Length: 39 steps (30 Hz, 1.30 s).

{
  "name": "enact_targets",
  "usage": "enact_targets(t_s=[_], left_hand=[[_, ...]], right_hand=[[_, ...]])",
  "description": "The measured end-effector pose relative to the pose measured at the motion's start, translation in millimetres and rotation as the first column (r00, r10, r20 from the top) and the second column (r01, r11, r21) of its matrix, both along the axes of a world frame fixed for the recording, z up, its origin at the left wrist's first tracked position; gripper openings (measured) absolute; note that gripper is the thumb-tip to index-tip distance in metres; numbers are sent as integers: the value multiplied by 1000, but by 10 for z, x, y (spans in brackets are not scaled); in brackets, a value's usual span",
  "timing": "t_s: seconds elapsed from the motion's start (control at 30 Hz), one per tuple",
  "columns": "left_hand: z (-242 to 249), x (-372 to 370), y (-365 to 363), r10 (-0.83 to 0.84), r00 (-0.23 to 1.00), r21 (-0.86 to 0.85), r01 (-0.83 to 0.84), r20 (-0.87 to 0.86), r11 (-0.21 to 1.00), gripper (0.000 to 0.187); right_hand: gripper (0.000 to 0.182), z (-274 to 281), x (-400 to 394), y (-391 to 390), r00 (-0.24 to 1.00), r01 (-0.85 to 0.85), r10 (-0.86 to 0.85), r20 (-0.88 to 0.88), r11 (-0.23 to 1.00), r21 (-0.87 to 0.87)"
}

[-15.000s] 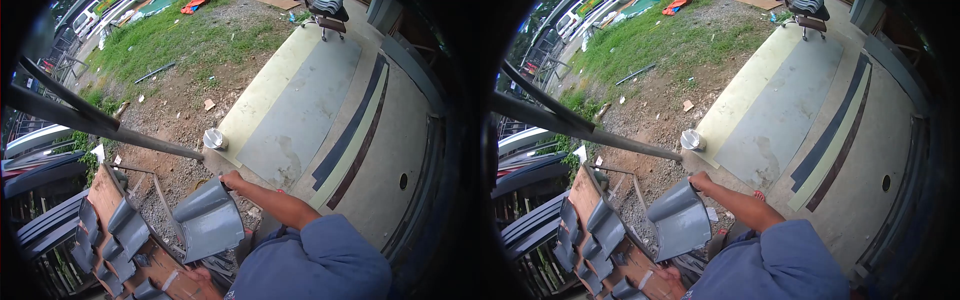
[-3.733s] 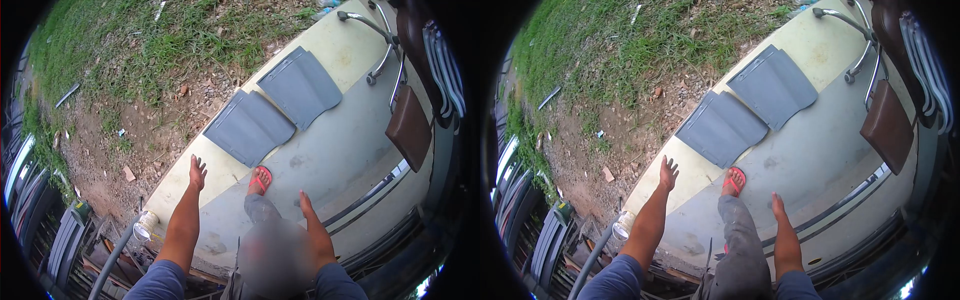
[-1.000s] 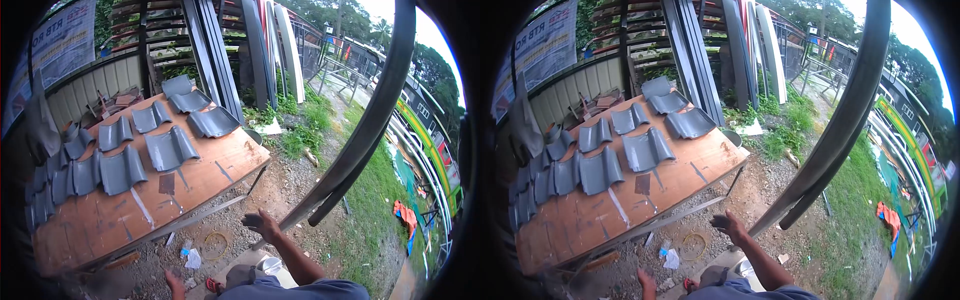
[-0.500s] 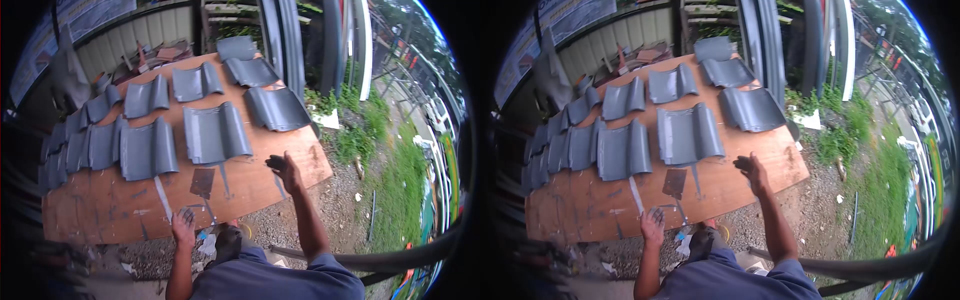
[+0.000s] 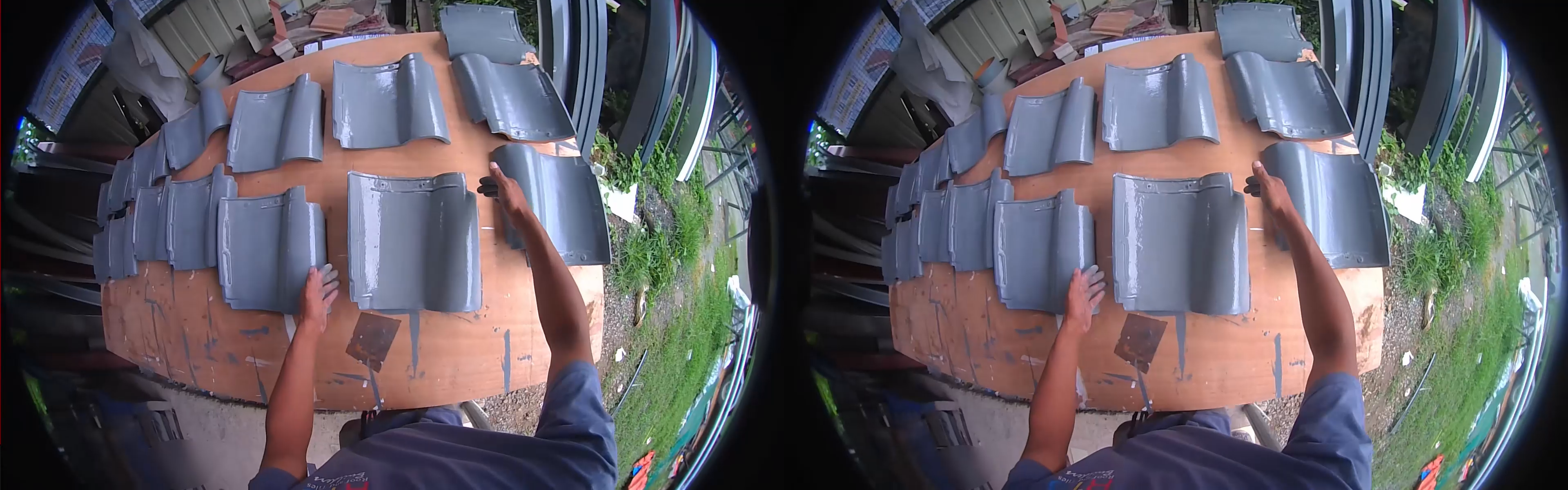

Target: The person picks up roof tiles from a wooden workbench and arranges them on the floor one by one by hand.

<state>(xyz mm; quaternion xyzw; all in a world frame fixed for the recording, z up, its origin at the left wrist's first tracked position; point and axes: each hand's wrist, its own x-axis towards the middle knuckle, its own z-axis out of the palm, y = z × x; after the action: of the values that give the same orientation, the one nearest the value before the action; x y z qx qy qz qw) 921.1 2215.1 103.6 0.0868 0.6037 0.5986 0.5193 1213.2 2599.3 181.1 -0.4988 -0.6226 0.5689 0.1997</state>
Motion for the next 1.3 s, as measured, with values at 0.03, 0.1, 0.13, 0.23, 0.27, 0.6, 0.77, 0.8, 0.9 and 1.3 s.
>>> enact_targets(t_s=[0.03,0.1,0.13,0.23,0.27,0.6,0.77,0.8,0.9,1.3], left_hand=[[8,-63,76,-58,997,-51,61,45,997,91],[-119,-40,101,-38,996,-160,50,79,986,94],[-169,-1,116,-30,994,-250,56,109,967,97],[-83,142,92,-112,961,-228,172,254,958,102],[-54,173,88,-188,915,-160,258,356,953,101],[40,417,-88,-245,955,-12,250,167,968,107],[117,603,-521,-205,963,16,206,176,978,108],[116,633,-655,-188,966,21,188,175,982,107],[207,703,-1117,-243,957,75,233,161,970,104],[868,220,-3251,-620,785,86,616,25,783,100]], right_hand=[[88,-99,-71,125,999,-14,15,30,1000,-10],[89,-316,-198,279,997,-23,24,72,1000,-12],[89,-390,-262,334,997,-35,36,71,999,-24],[87,-555,-363,459,992,-119,114,-46,983,-140],[87,-570,-389,486,992,-125,119,-47,981,-151],[86,-67,-339,34,984,-91,75,-163,992,-89],[77,426,-130,-492,987,-125,120,-105,991,-40],[69,490,-63,-587,974,-194,181,-135,977,-91],[71,711,141,-1147,984,-154,151,-96,988,-15],[98,902,1018,-4722,911,390,-393,-123,920,-45]])
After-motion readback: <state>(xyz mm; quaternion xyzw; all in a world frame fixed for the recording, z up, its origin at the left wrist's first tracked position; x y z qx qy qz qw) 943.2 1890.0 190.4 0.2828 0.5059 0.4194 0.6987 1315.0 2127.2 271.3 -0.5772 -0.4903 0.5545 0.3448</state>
